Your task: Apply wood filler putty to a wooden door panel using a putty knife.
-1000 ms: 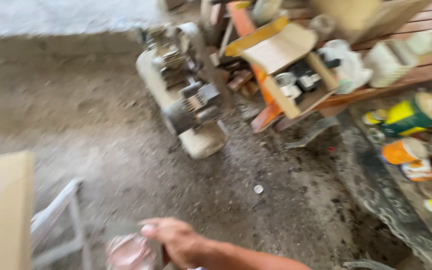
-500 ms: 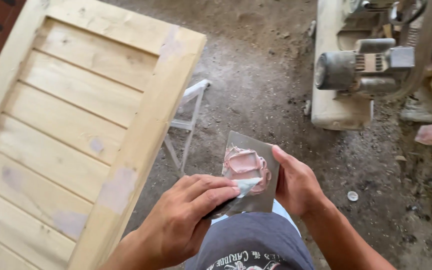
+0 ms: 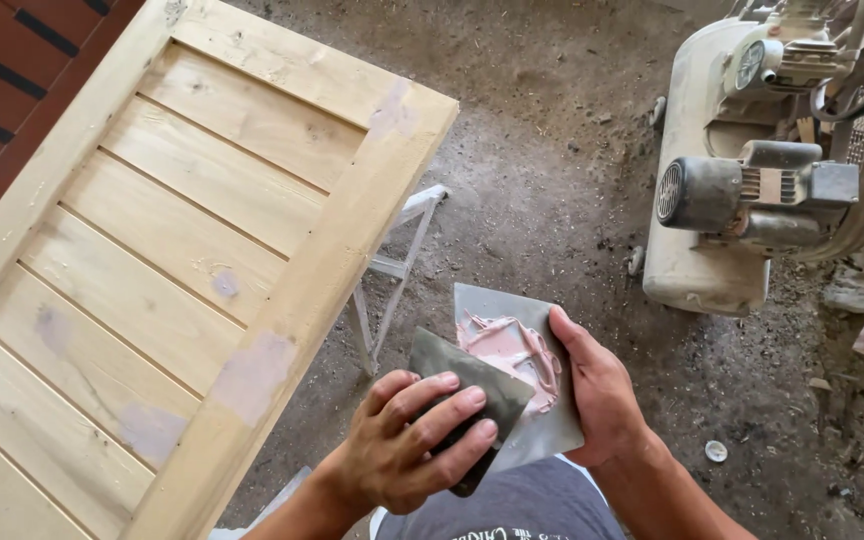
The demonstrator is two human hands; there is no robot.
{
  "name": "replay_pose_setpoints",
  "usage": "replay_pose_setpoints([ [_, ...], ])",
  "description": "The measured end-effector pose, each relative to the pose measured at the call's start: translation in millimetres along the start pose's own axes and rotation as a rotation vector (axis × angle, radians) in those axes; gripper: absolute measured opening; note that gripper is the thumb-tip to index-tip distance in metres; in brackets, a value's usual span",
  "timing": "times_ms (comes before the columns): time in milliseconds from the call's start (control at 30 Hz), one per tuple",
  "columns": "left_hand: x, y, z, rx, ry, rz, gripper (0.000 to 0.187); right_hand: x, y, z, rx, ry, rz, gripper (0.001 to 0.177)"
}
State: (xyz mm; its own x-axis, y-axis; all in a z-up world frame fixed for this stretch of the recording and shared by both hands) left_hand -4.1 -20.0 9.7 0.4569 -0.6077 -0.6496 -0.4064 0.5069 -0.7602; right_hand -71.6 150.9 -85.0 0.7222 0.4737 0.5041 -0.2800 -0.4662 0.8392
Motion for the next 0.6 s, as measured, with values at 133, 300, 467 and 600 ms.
replay_pose_setpoints([
  [133,17.2,0.1,-2.4,0.02,-0.091,0.085,0.028,2.0,-4.2,-8.7,0.043,-0.053,0.062,0.055],
  [300,44.1,8.1,-14.4,-0.019,-0.15,0.019,0.031,4.6,-7.8,-26.8,0.112,-0.059,0.058,0.057],
  [467,69.8,11.6,-66.5,0.45,-0.915,-0.127,0.035,8.8,-12.4,-43.1,0.259,-0.109,0.25,0.058],
  [600,21.6,2.1,-107.6,0.888,-1.148,-0.084,0.043,7.9,-16.5,-42.1,0.338,-0.097,0.286,0.06],
])
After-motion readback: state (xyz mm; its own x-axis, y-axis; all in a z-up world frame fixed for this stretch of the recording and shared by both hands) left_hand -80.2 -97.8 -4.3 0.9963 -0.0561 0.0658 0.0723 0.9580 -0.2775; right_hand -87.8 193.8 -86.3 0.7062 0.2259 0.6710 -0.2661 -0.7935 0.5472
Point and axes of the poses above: each hand's wrist, its own x-axis away from the middle knuckle, its own y-axis out of the palm, z = x × y, the point moved 6 cm from there along -x, towards the middle knuckle, and after that the axes turned 8 degrees about -x, right-handed, at the moved point
